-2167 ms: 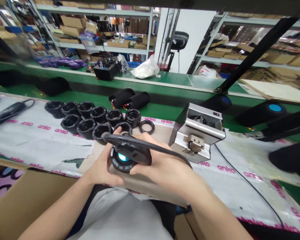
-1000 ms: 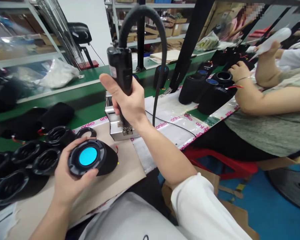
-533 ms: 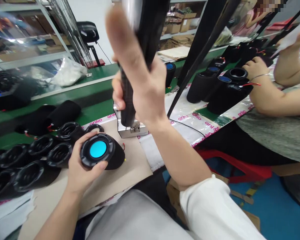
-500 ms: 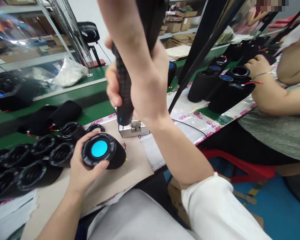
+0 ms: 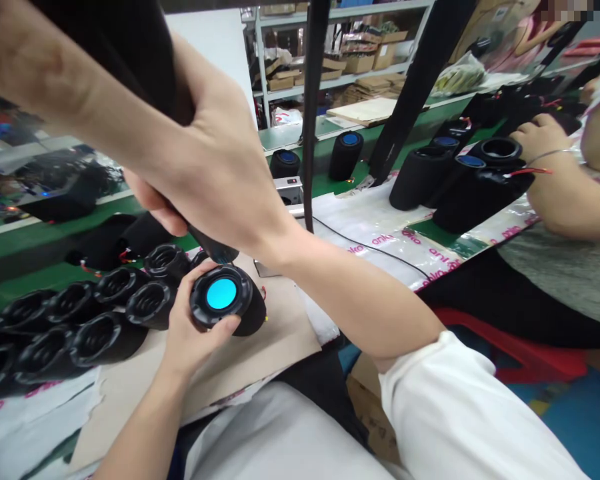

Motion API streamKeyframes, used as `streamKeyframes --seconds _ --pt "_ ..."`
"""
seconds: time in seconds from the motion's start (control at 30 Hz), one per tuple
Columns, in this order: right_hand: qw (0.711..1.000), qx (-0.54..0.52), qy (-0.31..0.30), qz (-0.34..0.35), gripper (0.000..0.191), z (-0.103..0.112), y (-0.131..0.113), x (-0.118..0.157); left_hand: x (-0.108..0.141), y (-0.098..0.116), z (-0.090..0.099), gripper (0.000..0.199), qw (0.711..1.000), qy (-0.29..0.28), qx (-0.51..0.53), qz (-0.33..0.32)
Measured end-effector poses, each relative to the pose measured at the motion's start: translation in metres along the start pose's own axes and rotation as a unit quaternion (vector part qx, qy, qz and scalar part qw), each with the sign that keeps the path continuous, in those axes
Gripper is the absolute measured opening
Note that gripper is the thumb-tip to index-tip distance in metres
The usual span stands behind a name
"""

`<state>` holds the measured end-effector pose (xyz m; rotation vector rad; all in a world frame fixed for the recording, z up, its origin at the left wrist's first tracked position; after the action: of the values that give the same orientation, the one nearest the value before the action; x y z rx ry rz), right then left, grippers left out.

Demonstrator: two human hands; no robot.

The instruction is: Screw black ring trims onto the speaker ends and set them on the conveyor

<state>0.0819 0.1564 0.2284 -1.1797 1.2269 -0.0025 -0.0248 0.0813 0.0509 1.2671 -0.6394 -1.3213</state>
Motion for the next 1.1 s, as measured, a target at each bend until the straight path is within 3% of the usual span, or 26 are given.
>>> streamKeyframes --seconds 0.17,0.37,0.47,0.57,0.67,0.8,0.97,1.1 --pt "1.000 -0.018 0.007 -0.014 0.038 0.000 0.019 0.009 0.001 -0.001 0.000 0.078 1.000 0.005 -0.022 0.006" --pt "0.999 -0.031 0.010 -0.024 0.065 -0.005 0.021 0.012 0.002 -0.002 0.000 0.080 1.000 -0.003 -0.030 0.008" --pt "0.999 -0.028 0.010 -0.026 0.067 -0.003 0.011 0.008 0.001 -0.005 0.000 0.081 1.000 -0.002 -0.019 0.015" --pt "0.998 0.001 0.055 -0.026 0.065 0.023 0.000 0.006 0.001 -0.007 0.000 0.081 1.000 -0.007 0.004 0.023" --pt "0.989 0.057 0.134 0.039 0.063 0.063 -0.003 0.013 0.001 -0.008 -0.002 0.081 0.999 -0.013 0.015 0.027" --pt "0.969 0.110 0.216 0.045 0.064 0.101 0.035 0.032 -0.002 -0.008 -0.002 0.080 0.999 -0.009 0.016 0.026" --pt "0.966 0.110 0.233 0.017 0.067 0.110 0.074 0.048 -0.003 -0.008 0.000 0.084 1.000 -0.012 0.011 0.023" --pt "0.978 0.083 0.186 -0.035 0.059 0.109 0.086 0.060 -0.003 -0.012 -0.001 0.089 0.999 -0.021 0.018 0.038"
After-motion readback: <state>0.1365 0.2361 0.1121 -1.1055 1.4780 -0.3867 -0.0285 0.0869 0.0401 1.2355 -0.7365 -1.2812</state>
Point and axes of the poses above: each hand's wrist, its own x-axis away from the middle knuckle, its own z-axis out of the back of the hand, y = z × x, the point moved 9 cm from there along -x, towards the middle knuckle, and after that the axes turned 9 degrees about z, right-handed, at the moved point
